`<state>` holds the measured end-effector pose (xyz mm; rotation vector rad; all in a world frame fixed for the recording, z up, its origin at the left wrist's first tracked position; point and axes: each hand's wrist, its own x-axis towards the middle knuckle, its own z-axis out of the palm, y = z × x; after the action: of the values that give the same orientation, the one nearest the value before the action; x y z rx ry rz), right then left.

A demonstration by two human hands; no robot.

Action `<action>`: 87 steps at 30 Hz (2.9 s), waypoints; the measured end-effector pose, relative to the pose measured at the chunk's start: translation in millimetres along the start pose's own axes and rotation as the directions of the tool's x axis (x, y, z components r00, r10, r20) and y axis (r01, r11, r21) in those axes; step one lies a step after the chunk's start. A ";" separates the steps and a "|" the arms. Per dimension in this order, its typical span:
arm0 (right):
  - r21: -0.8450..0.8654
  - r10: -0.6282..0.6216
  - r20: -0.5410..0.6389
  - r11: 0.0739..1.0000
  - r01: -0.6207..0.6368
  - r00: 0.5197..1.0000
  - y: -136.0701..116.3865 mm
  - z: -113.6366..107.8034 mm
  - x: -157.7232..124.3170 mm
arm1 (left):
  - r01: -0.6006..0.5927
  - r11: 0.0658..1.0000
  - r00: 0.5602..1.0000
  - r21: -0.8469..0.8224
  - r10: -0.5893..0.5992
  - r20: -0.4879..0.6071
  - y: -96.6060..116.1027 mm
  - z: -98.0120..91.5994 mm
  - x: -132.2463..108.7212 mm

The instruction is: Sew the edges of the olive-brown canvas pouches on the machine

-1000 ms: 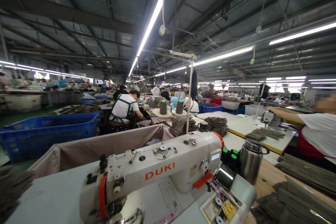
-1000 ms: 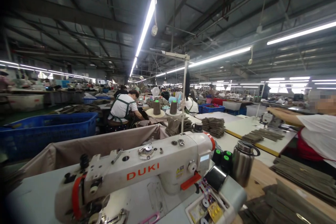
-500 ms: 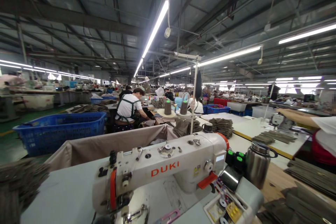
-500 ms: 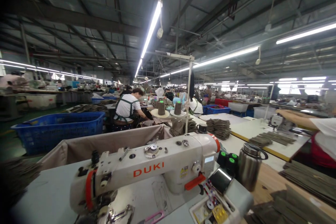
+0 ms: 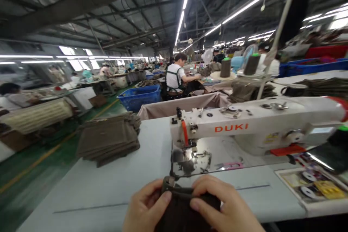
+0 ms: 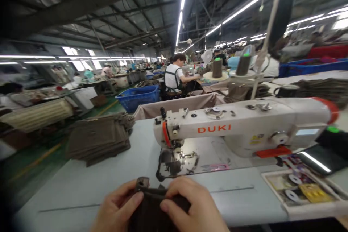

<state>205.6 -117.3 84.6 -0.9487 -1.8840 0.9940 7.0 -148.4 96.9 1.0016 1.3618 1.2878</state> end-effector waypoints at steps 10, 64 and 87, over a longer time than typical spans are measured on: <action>-0.090 0.031 -0.053 0.995 -0.036 0.998 1.6 -0.7 -2.4 | 0.091 0.944 0.995 -0.318 -0.075 0.060 -15.0 -0.1 0.2; -0.537 -0.287 0.279 0.745 0.396 0.917 125.5 21.9 59.1 | -0.736 0.221 0.677 0.640 0.247 0.693 -70.9 1.4 149.7; -0.479 -0.336 0.261 0.769 0.424 0.905 119.2 13.0 62.7 | -0.771 0.188 0.633 0.608 0.327 0.702 -76.0 8.2 143.5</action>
<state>197.9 -17.5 -6.6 -0.7373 -2.4314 0.3067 -7.8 -14.4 6.0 2.6406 1.2985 0.5838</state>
